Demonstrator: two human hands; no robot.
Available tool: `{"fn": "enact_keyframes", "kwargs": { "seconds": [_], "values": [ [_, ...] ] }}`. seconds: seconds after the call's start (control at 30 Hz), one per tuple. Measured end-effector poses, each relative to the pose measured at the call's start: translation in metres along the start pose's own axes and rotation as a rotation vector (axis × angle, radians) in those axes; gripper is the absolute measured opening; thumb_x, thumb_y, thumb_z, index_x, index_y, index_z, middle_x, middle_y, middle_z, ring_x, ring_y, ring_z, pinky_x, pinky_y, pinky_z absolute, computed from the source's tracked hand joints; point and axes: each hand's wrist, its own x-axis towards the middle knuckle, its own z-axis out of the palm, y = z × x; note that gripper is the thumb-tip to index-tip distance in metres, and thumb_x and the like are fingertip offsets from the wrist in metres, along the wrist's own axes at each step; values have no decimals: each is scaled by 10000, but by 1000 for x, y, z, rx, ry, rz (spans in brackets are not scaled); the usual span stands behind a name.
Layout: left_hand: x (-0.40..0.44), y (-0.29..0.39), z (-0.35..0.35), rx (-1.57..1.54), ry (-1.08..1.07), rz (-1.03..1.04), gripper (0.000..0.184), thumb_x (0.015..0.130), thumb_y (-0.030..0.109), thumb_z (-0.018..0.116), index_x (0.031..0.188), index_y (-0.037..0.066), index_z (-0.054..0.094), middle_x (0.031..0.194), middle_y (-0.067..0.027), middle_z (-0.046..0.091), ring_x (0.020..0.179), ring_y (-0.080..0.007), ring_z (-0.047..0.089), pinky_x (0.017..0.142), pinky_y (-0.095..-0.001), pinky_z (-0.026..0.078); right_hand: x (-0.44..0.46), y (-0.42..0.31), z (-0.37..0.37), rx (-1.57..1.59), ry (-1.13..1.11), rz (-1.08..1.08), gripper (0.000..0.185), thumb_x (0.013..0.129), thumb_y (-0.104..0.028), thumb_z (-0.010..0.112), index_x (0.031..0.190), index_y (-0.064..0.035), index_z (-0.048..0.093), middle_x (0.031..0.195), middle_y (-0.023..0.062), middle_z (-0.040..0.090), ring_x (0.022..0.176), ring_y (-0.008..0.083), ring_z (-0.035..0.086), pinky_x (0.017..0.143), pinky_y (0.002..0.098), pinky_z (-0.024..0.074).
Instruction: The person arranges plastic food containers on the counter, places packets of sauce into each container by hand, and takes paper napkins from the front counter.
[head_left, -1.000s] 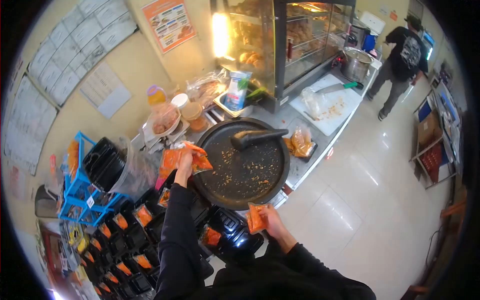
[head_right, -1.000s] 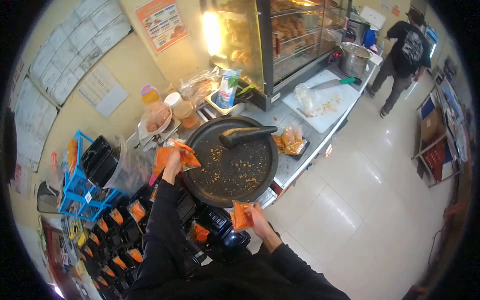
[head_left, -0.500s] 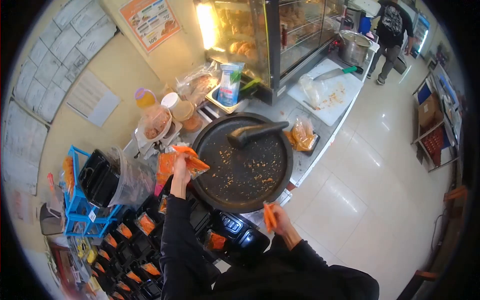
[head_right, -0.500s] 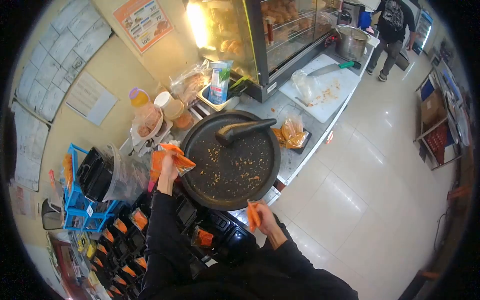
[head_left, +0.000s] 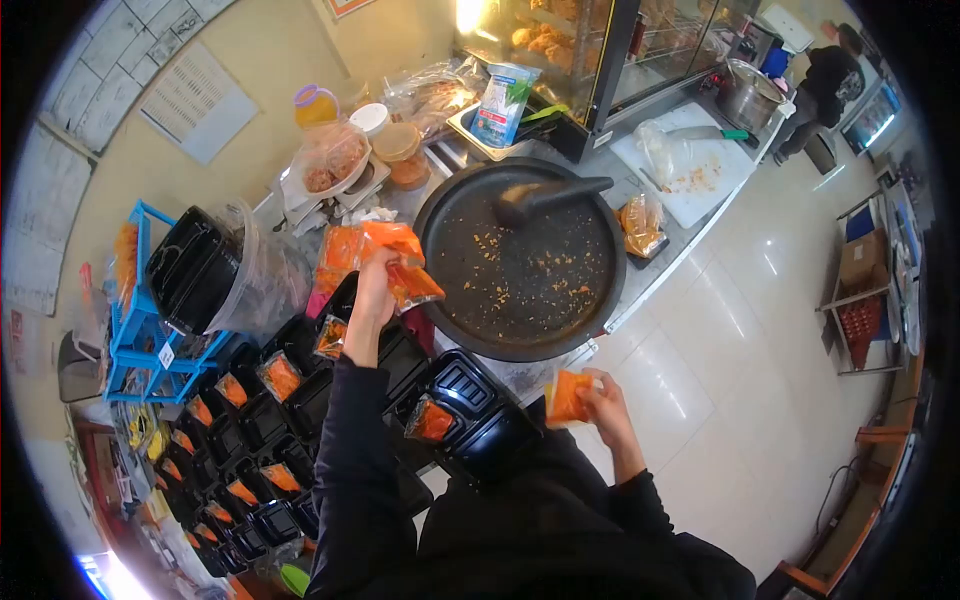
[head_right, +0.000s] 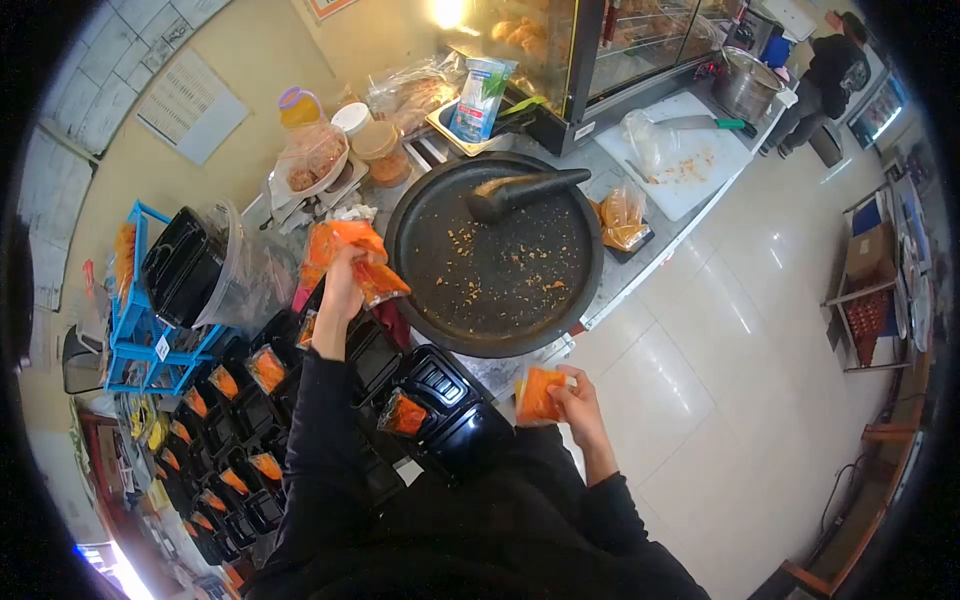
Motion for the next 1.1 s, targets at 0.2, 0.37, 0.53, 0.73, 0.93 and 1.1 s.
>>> {"fn": "enact_keyframes", "kwargs": {
  "seconds": [0.2, 0.37, 0.53, 0.73, 0.93, 1.1],
  "values": [
    [-111, 10, -7, -94, -125, -2, 355, 970, 182, 398, 1094, -82, 600, 1080, -173, 661, 1065, -295, 614, 974, -398, 446, 21, 55, 51, -341, 210, -375, 442, 911, -129, 611, 1318, -92, 444, 1112, 136, 562, 930, 202, 607, 772, 320, 546],
    [-200, -2, -3, -20, 37, -15, 262, 956, 120, 489, 971, -74, 664, 1040, -127, 672, 1030, -197, 609, 965, -329, 421, 17, 65, 59, -664, 167, -428, 598, 883, -157, 661, 1404, -61, 384, 995, 127, 521, 898, 225, 560, 722, 319, 494],
    [-260, -16, -17, -89, 176, 8, 285, 997, 136, 476, 1028, -77, 662, 1077, -121, 667, 1037, -169, 608, 956, -304, 431, -25, 78, 70, -373, 352, -361, 378, 921, -187, 617, 1247, -37, 498, 1033, 107, 534, 944, 179, 522, 793, 296, 456],
    [-300, -15, -33, 209, 164, 108, 249, 1000, 133, 497, 1094, -31, 659, 1084, -74, 669, 1020, -123, 585, 907, -275, 438, -33, 107, 77, -435, -69, -296, 275, 942, -179, 576, 1167, -31, 519, 1065, 91, 540, 951, 182, 511, 851, 307, 425],
    [-304, 27, -20, 661, -116, 103, 169, 927, 85, 594, 1048, -24, 640, 1041, -101, 689, 967, -159, 645, 860, -295, 485, -73, 22, 124, -732, -145, -853, 285, 886, -112, 608, 1154, -25, 558, 1095, 135, 560, 1002, 276, 515, 938, 355, 381],
    [-283, 70, 7, 857, -647, 76, 141, 871, 124, 642, 900, -14, 638, 866, -133, 695, 833, -284, 678, 735, -333, 496, -94, -89, 196, -777, -946, -1167, 282, 886, -164, 621, 1130, -27, 586, 1051, 146, 569, 1036, 330, 532, 928, 415, 390]
  ]
}}
